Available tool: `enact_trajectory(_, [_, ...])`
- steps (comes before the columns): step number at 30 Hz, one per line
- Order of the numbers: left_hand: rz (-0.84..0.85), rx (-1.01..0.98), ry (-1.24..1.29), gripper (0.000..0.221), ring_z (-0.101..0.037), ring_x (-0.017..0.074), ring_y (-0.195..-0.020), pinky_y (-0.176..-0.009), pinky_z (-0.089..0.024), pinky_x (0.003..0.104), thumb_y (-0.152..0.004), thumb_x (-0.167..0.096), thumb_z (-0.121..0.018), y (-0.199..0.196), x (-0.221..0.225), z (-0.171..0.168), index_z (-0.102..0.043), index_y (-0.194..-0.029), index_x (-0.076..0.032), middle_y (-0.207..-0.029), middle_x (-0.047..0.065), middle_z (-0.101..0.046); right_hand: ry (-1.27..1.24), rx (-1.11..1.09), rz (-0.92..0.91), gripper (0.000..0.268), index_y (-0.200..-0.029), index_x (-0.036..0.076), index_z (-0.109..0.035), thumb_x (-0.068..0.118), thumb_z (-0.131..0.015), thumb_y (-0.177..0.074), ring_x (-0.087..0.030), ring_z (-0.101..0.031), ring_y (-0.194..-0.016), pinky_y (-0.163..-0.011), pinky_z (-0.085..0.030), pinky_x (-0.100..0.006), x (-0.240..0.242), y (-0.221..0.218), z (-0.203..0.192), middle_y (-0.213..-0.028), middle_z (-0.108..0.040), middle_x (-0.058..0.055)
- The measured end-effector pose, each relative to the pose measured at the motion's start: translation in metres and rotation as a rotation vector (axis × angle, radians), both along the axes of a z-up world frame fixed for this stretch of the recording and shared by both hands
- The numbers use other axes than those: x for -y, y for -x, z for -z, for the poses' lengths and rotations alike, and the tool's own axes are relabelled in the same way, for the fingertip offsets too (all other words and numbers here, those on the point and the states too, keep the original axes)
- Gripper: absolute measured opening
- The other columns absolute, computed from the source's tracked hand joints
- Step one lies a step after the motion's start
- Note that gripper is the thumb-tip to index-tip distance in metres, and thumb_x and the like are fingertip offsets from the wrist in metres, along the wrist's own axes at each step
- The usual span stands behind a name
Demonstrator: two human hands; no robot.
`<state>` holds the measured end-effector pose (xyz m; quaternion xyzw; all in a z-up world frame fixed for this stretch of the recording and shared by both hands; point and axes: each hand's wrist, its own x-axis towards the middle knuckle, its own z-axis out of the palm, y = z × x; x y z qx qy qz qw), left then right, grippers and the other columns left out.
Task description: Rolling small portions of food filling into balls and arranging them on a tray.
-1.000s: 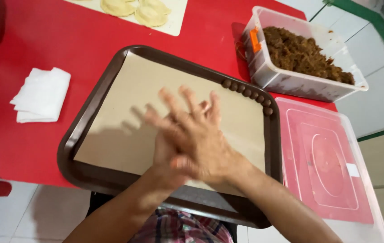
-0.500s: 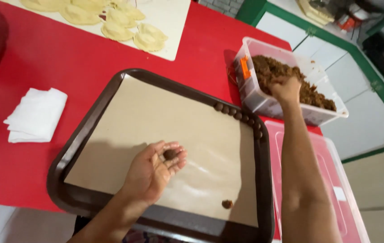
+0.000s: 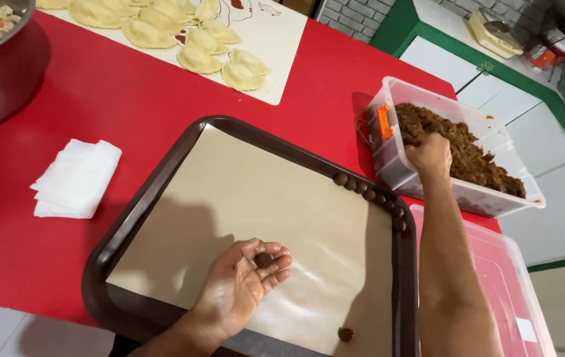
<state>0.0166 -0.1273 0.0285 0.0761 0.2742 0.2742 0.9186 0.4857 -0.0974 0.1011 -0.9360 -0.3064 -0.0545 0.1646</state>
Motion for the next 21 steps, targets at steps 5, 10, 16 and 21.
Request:
enact_trajectory(5, [0.03, -0.006, 0.009, 0.034, -0.069, 0.035, -0.105, -0.097, -0.053, 0.047, -0.085, -0.029, -0.061, 0.001, 0.001, -0.003, -0.069, -0.096, 0.002, -0.106, 0.019, -0.07, -0.024, 0.027, -0.038, 0.016, -0.078, -0.002, -0.072, 0.009, -0.061, -0.076, -0.04, -0.064, -0.065, -0.057, -0.051, -0.051, 0.001, -0.011, 0.006, -0.069, -0.064, -0.022])
enact_trajectory(10, [0.031, -0.003, -0.008, 0.031, -0.07, 0.032, -0.1, -0.093, -0.054, 0.044, -0.084, -0.029, -0.062, 0.002, 0.002, -0.01, -0.068, -0.093, 0.0, -0.104, 0.018, -0.071, -0.122, 0.055, -0.113, 0.014, -0.071, -0.001, -0.071, 0.005, -0.059, -0.071, -0.03, -0.056, -0.052, -0.045, -0.046, -0.045, 0.003, -0.032, 0.02, -0.058, -0.058, -0.014])
enact_trajectory(16, [0.031, -0.045, 0.019, 0.03, -0.07, 0.0321, -0.098, -0.091, -0.055, 0.044, -0.089, -0.026, -0.06, 0.002, 0.003, -0.016, -0.068, -0.093, 0.002, -0.105, 0.02, -0.072, -0.102, 0.022, -0.177, 0.02, -0.09, 0.008, -0.081, 0.008, -0.065, -0.079, -0.026, -0.064, -0.071, -0.064, -0.052, -0.045, 0.008, -0.033, 0.01, -0.08, -0.072, -0.008])
enact_trajectory(21, [0.068, -0.03, 0.024, 0.031, -0.071, 0.0312, -0.099, -0.091, -0.055, 0.042, -0.09, -0.028, -0.06, 0.002, 0.005, -0.014, -0.07, -0.094, 0.001, -0.102, 0.019, -0.073, 0.088, -0.019, -0.213, 0.027, -0.07, 0.003, -0.07, 0.022, -0.066, -0.089, -0.023, -0.05, -0.061, -0.056, -0.039, -0.044, 0.013, -0.021, -0.003, -0.065, -0.06, -0.009])
